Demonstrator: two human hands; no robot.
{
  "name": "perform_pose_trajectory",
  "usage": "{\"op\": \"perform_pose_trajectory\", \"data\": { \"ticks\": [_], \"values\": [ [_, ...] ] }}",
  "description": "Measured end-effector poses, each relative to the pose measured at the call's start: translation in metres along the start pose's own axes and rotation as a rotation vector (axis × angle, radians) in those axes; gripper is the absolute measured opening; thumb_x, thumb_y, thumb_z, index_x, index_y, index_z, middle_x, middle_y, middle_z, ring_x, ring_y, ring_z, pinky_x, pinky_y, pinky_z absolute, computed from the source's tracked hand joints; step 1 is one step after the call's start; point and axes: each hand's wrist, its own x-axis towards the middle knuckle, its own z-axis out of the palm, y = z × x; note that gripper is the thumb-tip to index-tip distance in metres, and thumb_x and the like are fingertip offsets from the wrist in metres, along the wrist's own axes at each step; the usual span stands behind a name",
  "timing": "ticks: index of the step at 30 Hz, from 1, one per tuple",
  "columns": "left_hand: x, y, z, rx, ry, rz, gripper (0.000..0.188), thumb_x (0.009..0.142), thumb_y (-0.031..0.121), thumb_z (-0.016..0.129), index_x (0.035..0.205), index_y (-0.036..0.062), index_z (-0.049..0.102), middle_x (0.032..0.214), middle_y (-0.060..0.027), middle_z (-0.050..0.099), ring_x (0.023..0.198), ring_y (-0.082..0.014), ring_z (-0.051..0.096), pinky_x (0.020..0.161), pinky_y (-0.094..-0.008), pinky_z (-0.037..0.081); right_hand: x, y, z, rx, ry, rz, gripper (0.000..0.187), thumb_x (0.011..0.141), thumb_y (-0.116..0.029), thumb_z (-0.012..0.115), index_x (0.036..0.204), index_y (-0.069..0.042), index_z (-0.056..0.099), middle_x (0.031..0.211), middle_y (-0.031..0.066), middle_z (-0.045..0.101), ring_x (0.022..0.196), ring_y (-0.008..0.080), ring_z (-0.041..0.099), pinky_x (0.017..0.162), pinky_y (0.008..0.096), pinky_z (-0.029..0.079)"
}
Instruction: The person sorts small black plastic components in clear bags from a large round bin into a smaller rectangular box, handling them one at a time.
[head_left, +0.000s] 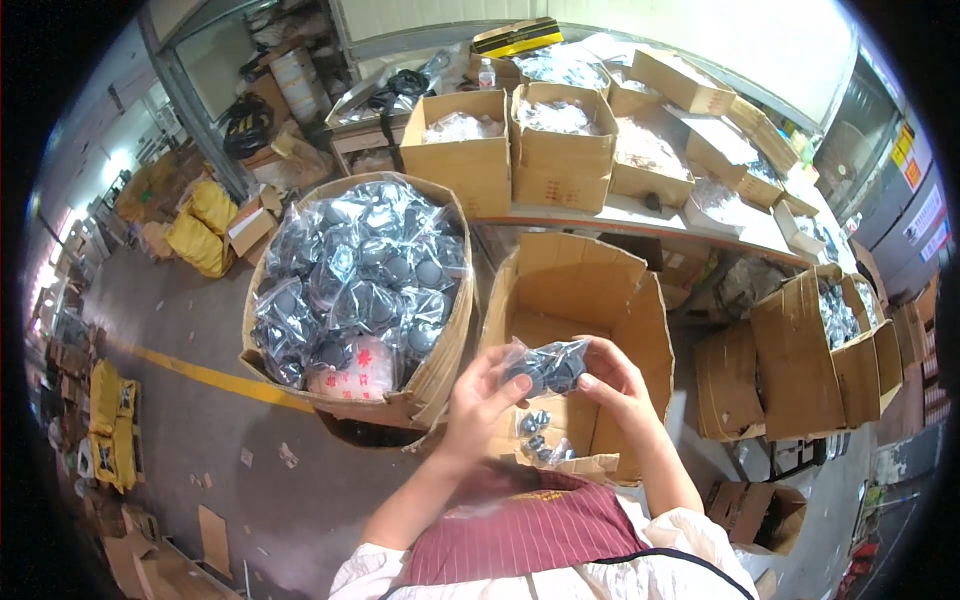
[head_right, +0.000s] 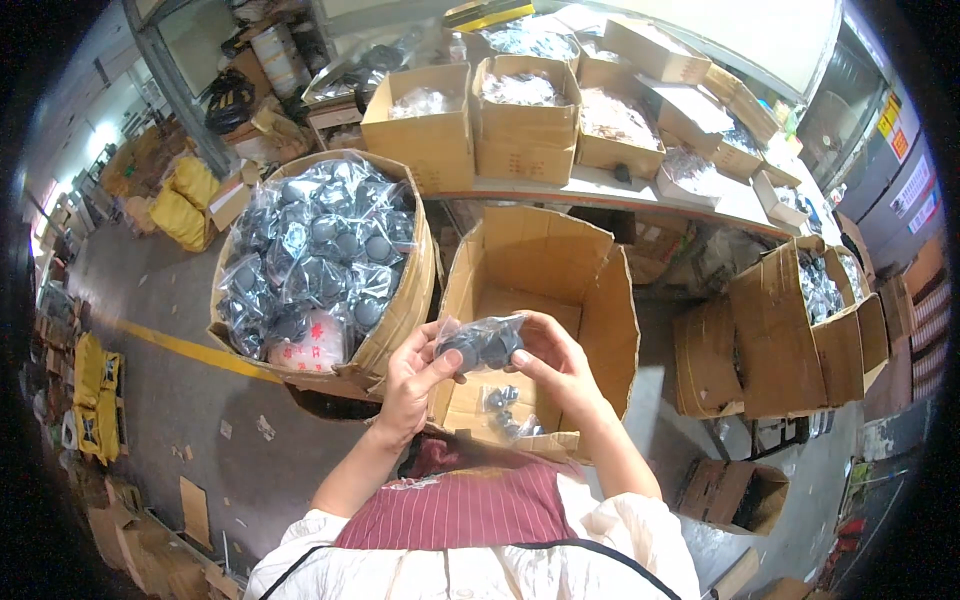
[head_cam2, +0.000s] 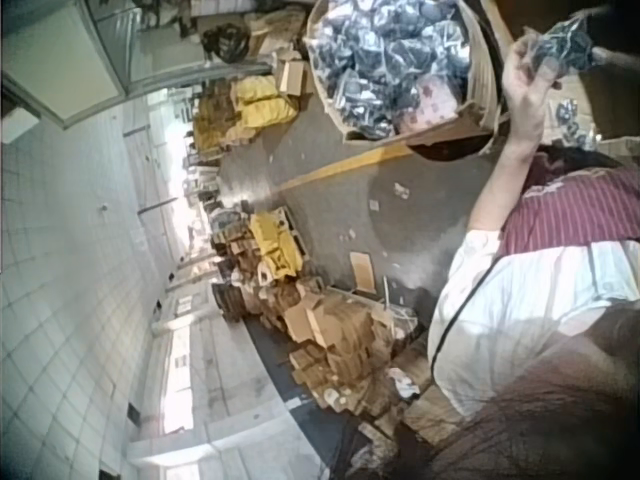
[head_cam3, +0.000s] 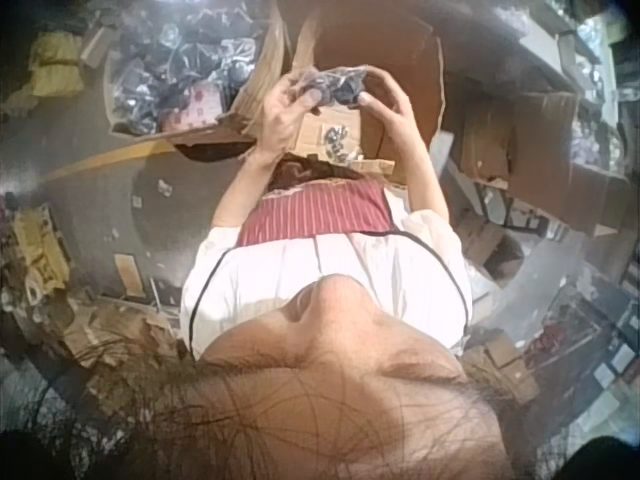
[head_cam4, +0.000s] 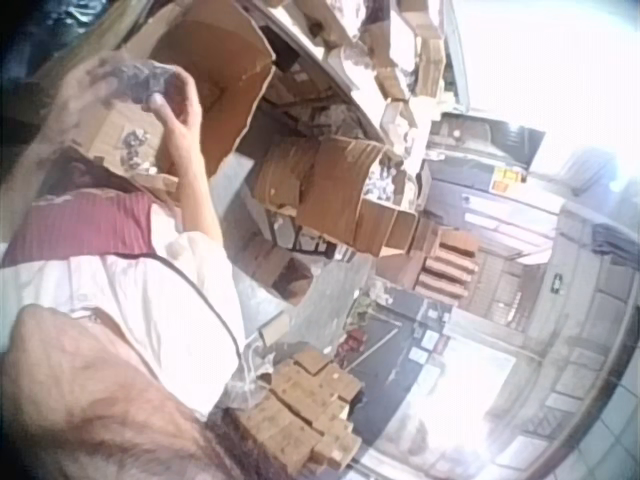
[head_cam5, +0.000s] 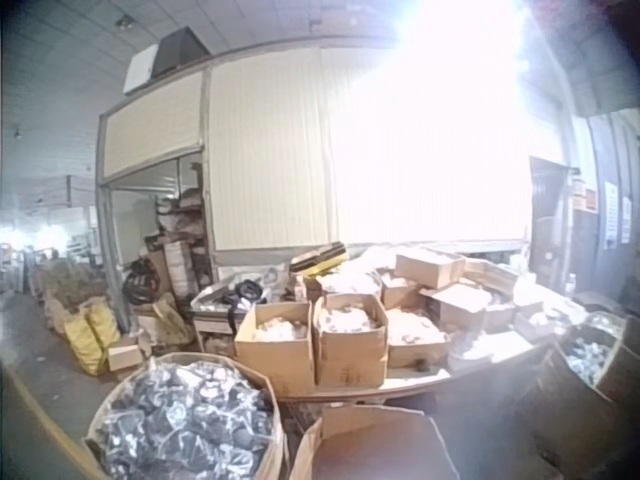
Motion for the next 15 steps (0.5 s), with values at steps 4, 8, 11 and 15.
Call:
{"op": "perform_pose_trajectory", "data": {
  "ticks": [4,8,11,15],
  "values": [
    [-0.008,0.000,0.000,-0.002,-0.014,-0.011,0.047,0.095,0.014,0.072,0.135,-0.0021,0.054,0.118,-0.0099,0.068,0.101,-0.0140,0.064,0.083,-0.0281,0.052,-0.002,-0.004,0.013,0.016,-0.050,0.045,0.059,0.090,-0.021,0.075,0.140,-0.001,0.051,0.129,0.0081,0.061,0.121,0.0182,0.058,0.105,0.0357,0.046],
    [-0.015,0.001,0.001,-0.039,-0.017,-0.022,0.045,0.096,0.012,0.071,0.136,-0.0024,0.054,0.121,-0.0102,0.067,0.106,-0.0144,0.064,0.091,-0.0286,0.051,-0.004,-0.001,0.011,0.114,-0.050,0.143,0.062,0.077,-0.015,0.082,0.132,-0.001,0.056,0.121,0.0071,0.065,0.113,0.0176,0.061,0.102,0.0332,0.047],
    [-0.020,0.005,0.007,-0.079,-0.007,0.013,0.043,0.096,0.008,0.070,0.135,-0.0031,0.055,0.122,-0.0110,0.067,0.109,-0.0160,0.064,0.097,-0.0297,0.051,-0.007,0.002,0.010,0.215,-0.048,0.159,0.062,0.068,-0.009,0.085,0.124,-0.002,0.059,0.113,0.0063,0.067,0.105,0.0169,0.064,0.096,0.0314,0.050],
    [-0.023,0.006,0.006,-0.056,0.024,0.061,0.041,0.095,0.006,0.069,0.133,-0.0035,0.055,0.122,-0.0113,0.067,0.110,-0.0171,0.064,0.099,-0.0300,0.051,-0.010,-0.003,0.012,0.308,-0.035,0.191,0.056,0.066,-0.001,0.085,0.117,-0.003,0.061,0.105,0.0037,0.066,0.097,0.0147,0.064,0.091,0.0296,0.050]
  ]
}}
